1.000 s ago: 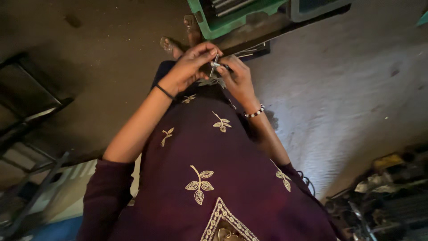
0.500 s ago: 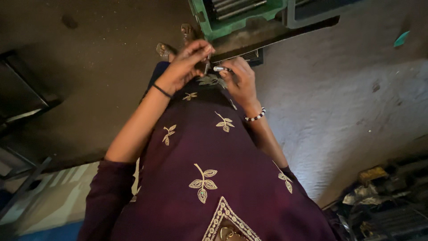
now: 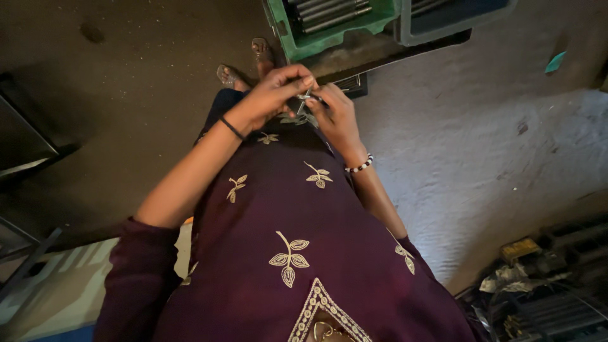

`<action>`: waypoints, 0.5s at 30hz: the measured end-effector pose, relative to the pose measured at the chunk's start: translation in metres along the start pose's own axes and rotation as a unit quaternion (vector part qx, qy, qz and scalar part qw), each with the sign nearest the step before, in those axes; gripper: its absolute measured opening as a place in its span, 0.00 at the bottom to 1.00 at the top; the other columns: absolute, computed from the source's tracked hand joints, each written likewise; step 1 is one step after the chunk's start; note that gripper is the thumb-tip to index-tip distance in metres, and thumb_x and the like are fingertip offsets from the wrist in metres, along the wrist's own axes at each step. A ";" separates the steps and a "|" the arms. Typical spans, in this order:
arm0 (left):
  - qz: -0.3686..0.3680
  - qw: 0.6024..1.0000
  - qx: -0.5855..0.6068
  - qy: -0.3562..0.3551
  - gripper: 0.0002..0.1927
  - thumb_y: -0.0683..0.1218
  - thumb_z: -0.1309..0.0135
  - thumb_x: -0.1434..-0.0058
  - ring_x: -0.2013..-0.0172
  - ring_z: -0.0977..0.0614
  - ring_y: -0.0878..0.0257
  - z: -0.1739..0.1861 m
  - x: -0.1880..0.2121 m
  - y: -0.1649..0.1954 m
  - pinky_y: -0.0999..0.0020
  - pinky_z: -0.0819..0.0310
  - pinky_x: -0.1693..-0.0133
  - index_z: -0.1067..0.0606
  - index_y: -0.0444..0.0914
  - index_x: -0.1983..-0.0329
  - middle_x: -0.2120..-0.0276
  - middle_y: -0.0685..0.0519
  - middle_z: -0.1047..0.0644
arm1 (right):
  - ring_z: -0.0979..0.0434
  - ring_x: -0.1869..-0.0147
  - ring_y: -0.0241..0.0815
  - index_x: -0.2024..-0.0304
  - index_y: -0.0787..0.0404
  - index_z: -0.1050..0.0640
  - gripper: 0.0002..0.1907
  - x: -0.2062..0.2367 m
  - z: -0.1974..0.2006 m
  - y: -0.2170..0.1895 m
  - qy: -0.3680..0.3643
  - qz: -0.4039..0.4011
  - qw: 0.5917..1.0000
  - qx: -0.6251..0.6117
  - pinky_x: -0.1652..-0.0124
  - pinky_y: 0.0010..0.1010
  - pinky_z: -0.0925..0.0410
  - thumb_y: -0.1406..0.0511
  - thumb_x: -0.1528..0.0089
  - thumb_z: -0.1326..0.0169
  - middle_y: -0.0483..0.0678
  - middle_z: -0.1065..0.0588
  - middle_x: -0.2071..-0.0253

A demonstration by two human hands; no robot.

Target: The person operates a metal processing machine by opening the door, inserting metal rods, and closing the door. They repeat this cycle multiple times, retrieving processed rods and placing them into a green bin. The person also uses a small tool to adjust or clean the rods before insertion.

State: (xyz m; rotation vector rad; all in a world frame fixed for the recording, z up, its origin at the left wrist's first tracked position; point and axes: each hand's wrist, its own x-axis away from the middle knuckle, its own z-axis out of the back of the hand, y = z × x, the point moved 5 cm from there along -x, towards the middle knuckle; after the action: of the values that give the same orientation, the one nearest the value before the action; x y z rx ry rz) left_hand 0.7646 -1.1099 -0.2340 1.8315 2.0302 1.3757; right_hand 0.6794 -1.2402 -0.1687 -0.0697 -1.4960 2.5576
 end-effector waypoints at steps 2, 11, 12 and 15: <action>0.025 1.000 0.002 0.019 0.15 0.56 0.46 0.31 0.65 0.23 0.71 0.012 -0.007 -0.017 0.78 0.24 0.72 0.24 0.43 0.50 0.59 0.59 0.23 | 0.25 0.61 0.46 0.55 0.64 0.23 0.07 0.004 -0.003 0.011 0.016 0.021 1.000 0.010 0.60 0.32 0.32 0.67 0.31 0.42 0.51 0.25 0.62; 0.065 0.977 -0.059 0.197 0.17 0.48 0.46 0.35 0.57 0.18 0.64 0.077 -0.042 -0.126 0.70 0.18 0.66 0.28 0.43 0.44 0.51 0.56 0.25 | 0.32 0.68 0.28 0.49 0.64 0.22 0.12 0.039 0.028 0.121 0.117 -0.313 0.914 -0.232 0.70 0.20 0.37 0.63 0.30 0.46 0.39 0.28 0.69; 0.021 0.976 -0.064 0.206 0.18 0.47 0.47 0.36 0.58 0.18 0.61 0.077 -0.056 -0.130 0.68 0.17 0.65 0.29 0.42 0.43 0.50 0.54 0.25 | 0.30 0.68 0.29 0.46 0.64 0.23 0.13 0.039 0.028 0.129 0.105 -0.317 0.917 -0.218 0.70 0.21 0.35 0.65 0.32 0.48 0.40 0.26 0.68; -0.064 0.956 -0.169 0.232 0.19 0.47 0.44 0.39 0.55 0.19 0.53 0.075 -0.105 -0.129 0.61 0.20 0.59 0.27 0.38 0.46 0.52 0.46 0.23 | 0.26 0.69 0.30 0.39 0.64 0.27 0.21 0.037 0.026 0.144 0.075 -0.323 0.926 -0.179 0.70 0.22 0.31 0.70 0.35 0.51 0.44 0.21 0.65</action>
State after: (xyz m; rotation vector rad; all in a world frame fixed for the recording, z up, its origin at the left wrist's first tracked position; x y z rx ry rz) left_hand 0.7412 -1.1403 -0.4121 1.3019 1.8827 2.1091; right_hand 0.6211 -1.3251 -0.2794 0.1542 -1.5746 1.7144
